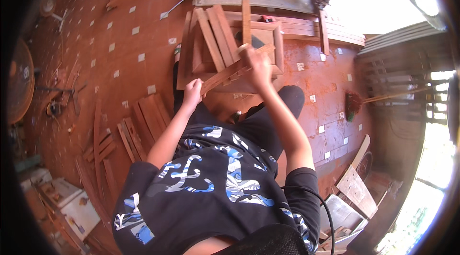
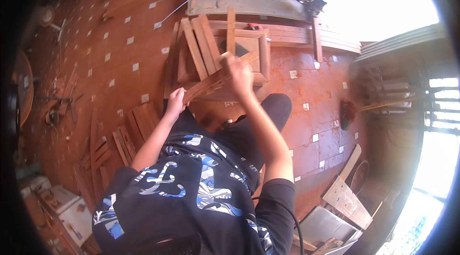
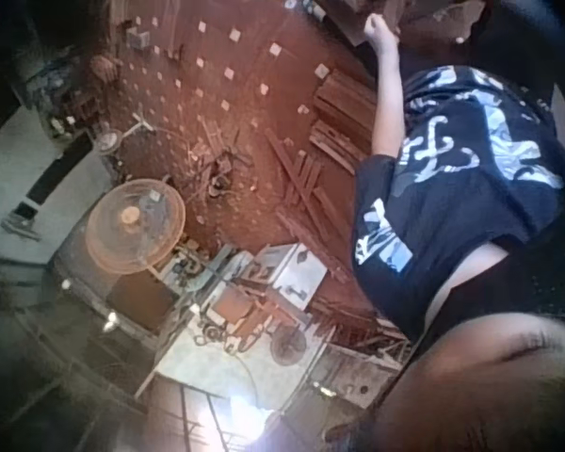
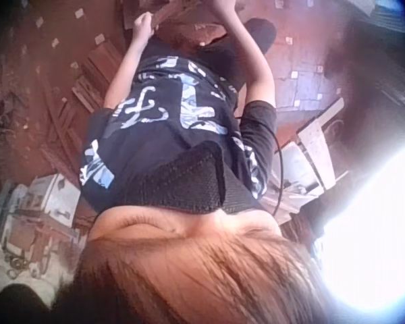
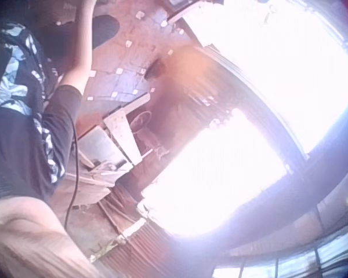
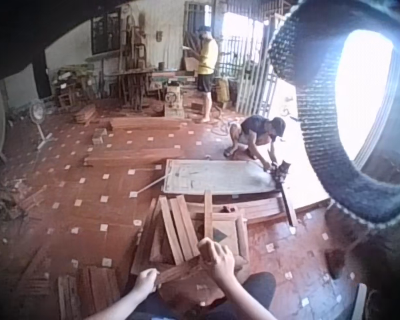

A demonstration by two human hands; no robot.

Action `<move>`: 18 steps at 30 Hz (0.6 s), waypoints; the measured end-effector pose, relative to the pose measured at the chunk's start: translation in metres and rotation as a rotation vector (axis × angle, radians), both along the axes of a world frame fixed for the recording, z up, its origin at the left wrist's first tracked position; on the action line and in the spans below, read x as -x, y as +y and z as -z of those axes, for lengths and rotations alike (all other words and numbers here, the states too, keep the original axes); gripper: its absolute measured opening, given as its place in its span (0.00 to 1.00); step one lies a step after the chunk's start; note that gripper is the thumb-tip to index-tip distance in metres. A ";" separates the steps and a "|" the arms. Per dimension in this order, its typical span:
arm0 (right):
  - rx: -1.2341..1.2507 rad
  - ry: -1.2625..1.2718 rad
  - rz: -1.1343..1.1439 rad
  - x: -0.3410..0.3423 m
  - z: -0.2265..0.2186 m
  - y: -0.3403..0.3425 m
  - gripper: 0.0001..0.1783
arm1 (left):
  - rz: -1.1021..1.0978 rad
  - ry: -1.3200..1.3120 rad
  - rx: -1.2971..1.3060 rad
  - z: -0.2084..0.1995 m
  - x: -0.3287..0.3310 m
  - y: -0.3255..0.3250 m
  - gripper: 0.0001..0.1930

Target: The person sits on the floor and sands multiple small wooden pieces using a sanding block. They handle each piece individually, turning them over to sand different sides, and place them back on a pile after finishing.

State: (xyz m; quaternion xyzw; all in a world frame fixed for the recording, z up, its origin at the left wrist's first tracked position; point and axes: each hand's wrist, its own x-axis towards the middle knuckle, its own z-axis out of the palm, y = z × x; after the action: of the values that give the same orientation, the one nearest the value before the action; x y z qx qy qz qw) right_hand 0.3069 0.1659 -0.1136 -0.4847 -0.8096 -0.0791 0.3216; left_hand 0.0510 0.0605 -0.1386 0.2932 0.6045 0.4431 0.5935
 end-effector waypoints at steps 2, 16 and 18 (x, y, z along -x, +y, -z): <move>0.063 0.134 0.179 -0.031 -0.007 0.027 0.32 | -0.020 0.020 0.014 0.000 0.001 -0.001 0.17; 0.150 0.197 -0.101 0.083 -0.024 -0.078 0.34 | -0.010 0.097 0.052 0.006 0.005 -0.003 0.17; 0.151 0.124 -0.158 0.085 -0.026 -0.082 0.36 | 0.018 0.064 0.055 0.005 0.005 -0.004 0.17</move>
State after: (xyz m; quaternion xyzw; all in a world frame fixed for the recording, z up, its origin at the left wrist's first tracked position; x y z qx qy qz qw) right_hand 0.2222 0.0840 -0.0879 -0.4462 -0.8274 0.0377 0.3390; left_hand 0.0461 0.0569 -0.1436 0.2962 0.6323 0.4115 0.5858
